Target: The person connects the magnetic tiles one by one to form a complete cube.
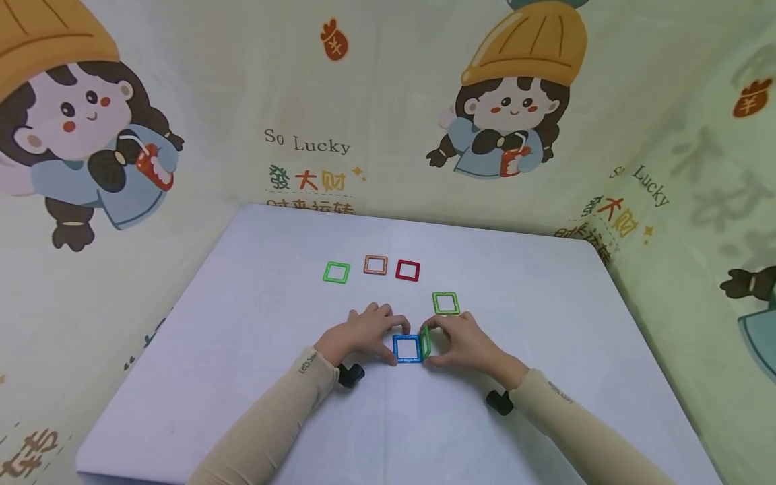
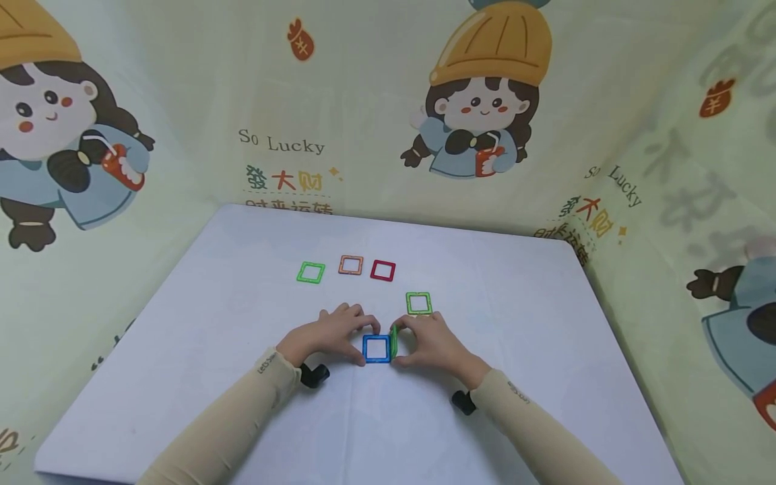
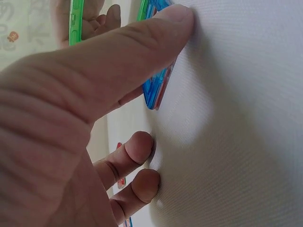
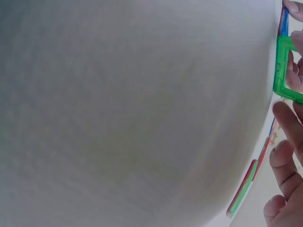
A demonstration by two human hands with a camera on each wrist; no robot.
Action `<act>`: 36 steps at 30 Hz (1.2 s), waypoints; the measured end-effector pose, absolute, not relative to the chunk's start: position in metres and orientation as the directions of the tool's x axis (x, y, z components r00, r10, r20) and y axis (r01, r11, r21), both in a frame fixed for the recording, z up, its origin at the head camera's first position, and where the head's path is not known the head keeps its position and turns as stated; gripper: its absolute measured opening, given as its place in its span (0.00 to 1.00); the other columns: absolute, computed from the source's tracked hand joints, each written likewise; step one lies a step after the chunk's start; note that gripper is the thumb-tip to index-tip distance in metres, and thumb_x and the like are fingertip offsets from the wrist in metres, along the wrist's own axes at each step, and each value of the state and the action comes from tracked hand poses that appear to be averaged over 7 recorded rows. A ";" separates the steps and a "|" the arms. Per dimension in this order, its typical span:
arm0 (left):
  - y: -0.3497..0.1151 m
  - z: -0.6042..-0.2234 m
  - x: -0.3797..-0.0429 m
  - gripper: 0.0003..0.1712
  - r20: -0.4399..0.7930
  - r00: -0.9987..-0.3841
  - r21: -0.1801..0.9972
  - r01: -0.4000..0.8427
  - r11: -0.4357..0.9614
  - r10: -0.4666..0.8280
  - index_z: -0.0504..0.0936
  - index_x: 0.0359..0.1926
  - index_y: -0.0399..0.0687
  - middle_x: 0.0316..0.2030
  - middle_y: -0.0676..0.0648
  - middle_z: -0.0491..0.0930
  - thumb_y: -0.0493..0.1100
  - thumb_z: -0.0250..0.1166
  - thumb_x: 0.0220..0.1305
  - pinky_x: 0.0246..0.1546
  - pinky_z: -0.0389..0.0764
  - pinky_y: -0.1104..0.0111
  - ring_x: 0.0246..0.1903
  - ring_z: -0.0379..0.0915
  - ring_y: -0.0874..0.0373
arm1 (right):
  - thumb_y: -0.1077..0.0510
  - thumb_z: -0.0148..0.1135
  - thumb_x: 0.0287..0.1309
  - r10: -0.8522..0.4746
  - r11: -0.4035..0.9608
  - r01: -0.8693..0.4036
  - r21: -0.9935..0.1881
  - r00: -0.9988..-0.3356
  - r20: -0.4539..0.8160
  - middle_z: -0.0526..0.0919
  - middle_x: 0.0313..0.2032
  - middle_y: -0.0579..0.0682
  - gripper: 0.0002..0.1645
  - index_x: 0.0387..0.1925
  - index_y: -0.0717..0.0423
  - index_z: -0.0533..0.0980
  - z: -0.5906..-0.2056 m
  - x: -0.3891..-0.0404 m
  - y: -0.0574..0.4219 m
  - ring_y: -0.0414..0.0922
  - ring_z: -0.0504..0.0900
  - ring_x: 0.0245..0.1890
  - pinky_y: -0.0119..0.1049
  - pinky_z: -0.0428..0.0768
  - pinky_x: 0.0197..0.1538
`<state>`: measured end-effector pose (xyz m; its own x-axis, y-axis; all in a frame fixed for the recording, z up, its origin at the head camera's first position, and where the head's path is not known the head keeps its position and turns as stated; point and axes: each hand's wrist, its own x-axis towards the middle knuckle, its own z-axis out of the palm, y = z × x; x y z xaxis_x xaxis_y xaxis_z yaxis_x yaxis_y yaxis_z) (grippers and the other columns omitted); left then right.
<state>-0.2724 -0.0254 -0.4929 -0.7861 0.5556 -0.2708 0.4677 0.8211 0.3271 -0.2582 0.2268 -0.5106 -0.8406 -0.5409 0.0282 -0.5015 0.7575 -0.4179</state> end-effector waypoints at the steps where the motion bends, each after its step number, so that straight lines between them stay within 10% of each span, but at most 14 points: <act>1: -0.026 -0.493 -0.272 0.35 -0.270 -0.787 0.327 0.468 0.821 0.555 0.76 0.60 0.77 0.51 0.54 0.72 0.63 0.80 0.52 0.52 0.73 0.47 0.53 0.64 0.55 | 0.42 0.83 0.45 -0.541 0.759 -0.505 -0.410 -0.840 0.033 0.88 0.50 0.42 0.36 0.55 0.44 0.79 -0.511 -0.258 0.227 0.41 0.82 0.53 0.44 0.65 0.54; 26: -0.032 -0.506 -0.271 0.33 -0.197 -0.786 0.360 0.499 0.789 0.586 0.78 0.60 0.74 0.52 0.54 0.73 0.63 0.78 0.54 0.54 0.69 0.52 0.54 0.64 0.55 | 0.43 0.83 0.45 -0.481 0.810 -0.435 -0.394 -0.876 -0.021 0.88 0.50 0.41 0.36 0.56 0.44 0.79 -0.510 -0.253 0.221 0.40 0.82 0.54 0.46 0.67 0.58; 36: -0.046 -0.504 -0.295 0.07 -0.037 -0.874 0.383 0.435 0.815 0.484 0.85 0.45 0.58 0.39 0.55 0.78 0.51 0.65 0.72 0.52 0.73 0.58 0.43 0.70 0.57 | 0.45 0.83 0.45 -0.493 0.803 -0.450 -0.391 -0.870 -0.012 0.89 0.50 0.42 0.34 0.55 0.45 0.80 -0.507 -0.250 0.219 0.41 0.83 0.54 0.48 0.66 0.58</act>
